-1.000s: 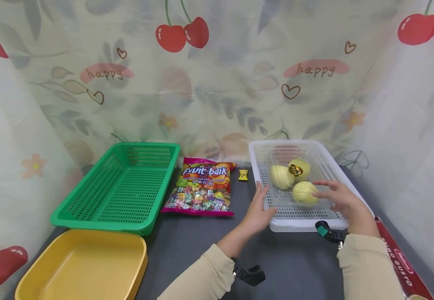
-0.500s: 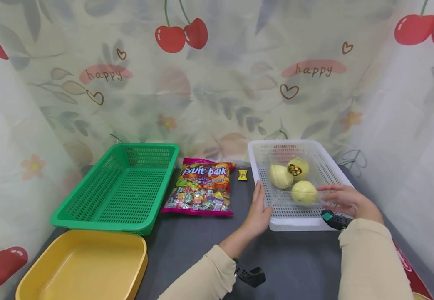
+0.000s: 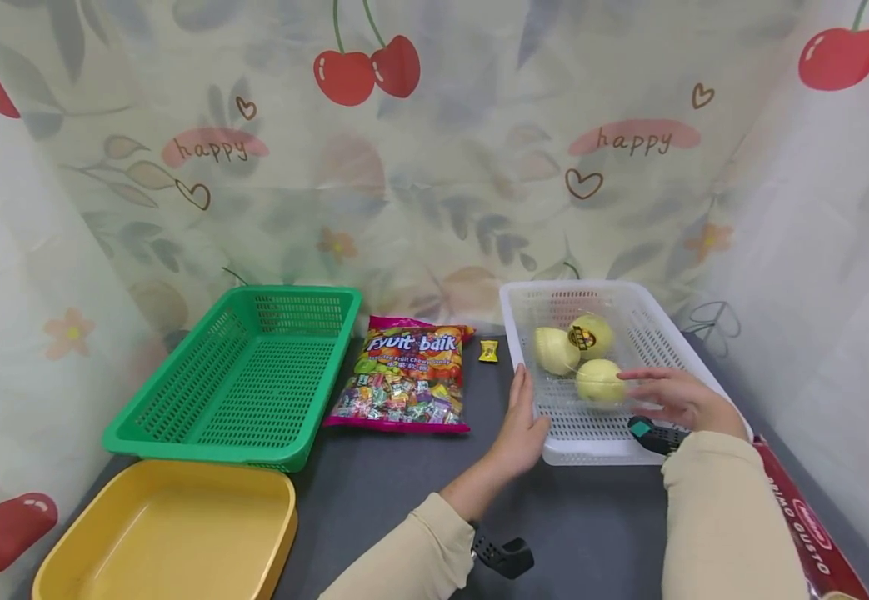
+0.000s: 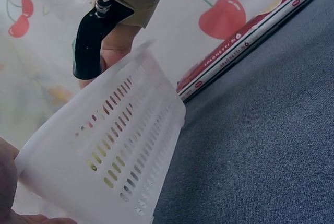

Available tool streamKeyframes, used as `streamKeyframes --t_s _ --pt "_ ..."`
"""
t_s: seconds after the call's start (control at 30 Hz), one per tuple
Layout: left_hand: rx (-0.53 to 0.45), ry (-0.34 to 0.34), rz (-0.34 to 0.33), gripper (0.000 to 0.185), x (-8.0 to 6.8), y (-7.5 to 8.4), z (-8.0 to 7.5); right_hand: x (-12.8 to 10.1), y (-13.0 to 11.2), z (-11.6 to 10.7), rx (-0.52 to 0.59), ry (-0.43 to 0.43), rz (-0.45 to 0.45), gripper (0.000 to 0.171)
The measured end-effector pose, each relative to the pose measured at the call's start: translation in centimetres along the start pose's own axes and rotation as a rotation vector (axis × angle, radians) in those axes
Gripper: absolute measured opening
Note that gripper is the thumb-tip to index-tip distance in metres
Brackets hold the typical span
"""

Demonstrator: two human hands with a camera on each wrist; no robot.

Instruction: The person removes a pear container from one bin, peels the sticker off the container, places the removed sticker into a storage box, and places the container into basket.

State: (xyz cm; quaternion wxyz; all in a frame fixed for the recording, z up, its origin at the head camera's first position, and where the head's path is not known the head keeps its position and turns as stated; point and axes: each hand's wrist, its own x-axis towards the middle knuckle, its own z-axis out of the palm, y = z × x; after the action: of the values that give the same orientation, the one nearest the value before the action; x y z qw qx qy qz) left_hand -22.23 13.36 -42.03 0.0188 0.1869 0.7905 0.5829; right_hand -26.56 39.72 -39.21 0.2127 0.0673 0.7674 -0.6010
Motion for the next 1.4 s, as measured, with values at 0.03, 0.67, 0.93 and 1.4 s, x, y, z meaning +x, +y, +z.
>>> streamKeyframes --t_s 0.03,0.67,0.93,1.4 --pt "-0.002 0.0 0.002 0.066 0.0 0.0 0.0 0.1 -0.1 0.0 -0.01 0.0 0.0 0.017" --pt "-0.004 -0.009 -0.008 0.069 0.1 -0.3 0.2 1.2 0.7 -0.2 -0.021 0.03 -0.085 0.018" --pt "-0.005 -0.027 -0.018 0.071 0.1 -0.2 -0.2 0.9 0.6 -0.6 -0.093 0.099 -0.166 0.013" --pt "-0.011 -0.04 -0.019 0.071 0.1 0.0 -0.4 -0.4 -2.2 -0.6 -0.052 0.158 -0.249 0.018"
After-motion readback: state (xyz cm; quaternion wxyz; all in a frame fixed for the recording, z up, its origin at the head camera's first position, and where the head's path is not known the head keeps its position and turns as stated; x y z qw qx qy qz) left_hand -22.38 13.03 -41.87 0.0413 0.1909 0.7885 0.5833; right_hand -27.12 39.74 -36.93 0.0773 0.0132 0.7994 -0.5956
